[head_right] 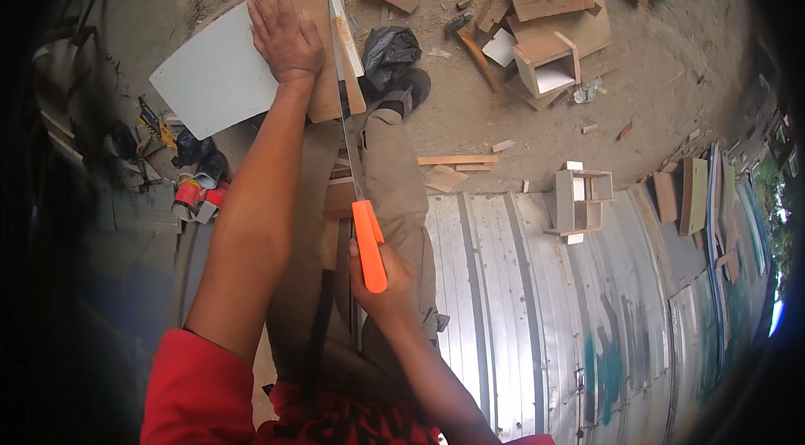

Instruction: The person sits on the floor and assembles a small wooden box by fitting pieces together and tapping them with a hammer. They then use a hand saw to cut a piece of plywood, adjusting the wood and sawing through it.

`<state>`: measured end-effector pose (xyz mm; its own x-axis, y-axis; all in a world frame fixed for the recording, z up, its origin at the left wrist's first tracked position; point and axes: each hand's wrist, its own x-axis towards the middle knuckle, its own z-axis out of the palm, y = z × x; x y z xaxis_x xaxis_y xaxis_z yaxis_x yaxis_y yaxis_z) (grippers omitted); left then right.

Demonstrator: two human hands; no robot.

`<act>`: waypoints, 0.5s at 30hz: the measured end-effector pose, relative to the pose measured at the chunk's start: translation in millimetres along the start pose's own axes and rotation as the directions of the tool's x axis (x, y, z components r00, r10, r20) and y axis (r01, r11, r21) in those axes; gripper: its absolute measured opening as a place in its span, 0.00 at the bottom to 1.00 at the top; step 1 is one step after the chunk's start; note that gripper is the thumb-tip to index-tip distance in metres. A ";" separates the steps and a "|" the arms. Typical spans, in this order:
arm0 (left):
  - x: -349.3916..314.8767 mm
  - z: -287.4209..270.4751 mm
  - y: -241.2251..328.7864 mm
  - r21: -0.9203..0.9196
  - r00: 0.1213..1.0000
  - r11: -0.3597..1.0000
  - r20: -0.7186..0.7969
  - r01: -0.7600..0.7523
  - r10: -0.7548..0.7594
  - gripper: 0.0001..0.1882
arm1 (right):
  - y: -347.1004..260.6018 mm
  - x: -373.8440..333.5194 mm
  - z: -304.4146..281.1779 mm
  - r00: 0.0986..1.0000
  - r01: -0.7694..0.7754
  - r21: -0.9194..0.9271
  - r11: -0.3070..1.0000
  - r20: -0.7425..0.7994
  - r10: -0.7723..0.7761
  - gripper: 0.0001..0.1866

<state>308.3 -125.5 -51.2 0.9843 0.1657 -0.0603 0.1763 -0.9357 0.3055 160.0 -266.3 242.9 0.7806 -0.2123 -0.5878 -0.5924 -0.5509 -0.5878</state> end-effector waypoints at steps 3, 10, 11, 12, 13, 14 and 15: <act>2.5 2.2 2.5 -0.001 1.000 1.000 -0.001 -0.010 0.010 0.34 | -8.4 46.0 13.2 0.997 -0.042 0.100 0.994 -0.054 0.048 0.07; 2.9 2.1 2.9 0.007 0.999 0.999 0.022 -0.036 0.036 0.34 | -27.7 189.2 77.3 0.991 -0.052 0.229 0.972 -0.106 0.078 0.12; 2.9 3.2 3.1 0.016 0.999 0.999 0.028 -0.029 0.029 0.34 | -29.1 156.7 68.9 0.990 -0.039 0.242 0.970 -0.123 0.070 0.10; 4.9 4.0 2.6 0.037 1.000 0.999 0.028 -0.003 0.002 0.34 | -26.2 109.8 54.6 0.991 -0.019 0.252 0.968 -0.120 0.051 0.08; 2.7 1.0 2.8 0.034 0.999 0.999 0.027 0.020 -0.021 0.34 | -13.1 63.4 33.8 0.995 -0.010 0.167 0.986 -0.098 0.027 0.05; 0.0 -1.4 2.2 0.023 0.999 0.999 0.025 0.041 -0.042 0.35 | -21.4 28.2 6.5 0.999 -0.038 0.078 0.996 -0.030 0.040 0.05; 4.3 -2.5 2.7 -0.012 0.999 1.000 0.041 0.017 -0.017 0.35 | -34.3 -6.2 -7.8 0.991 -0.132 0.021 0.991 0.013 0.132 0.05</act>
<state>313.0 -126.6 -48.3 0.9802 0.1683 -0.1042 0.1930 -0.9290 0.3159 177.0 -252.4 271.1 0.6929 -0.2722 -0.6676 -0.6945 -0.5006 -0.5167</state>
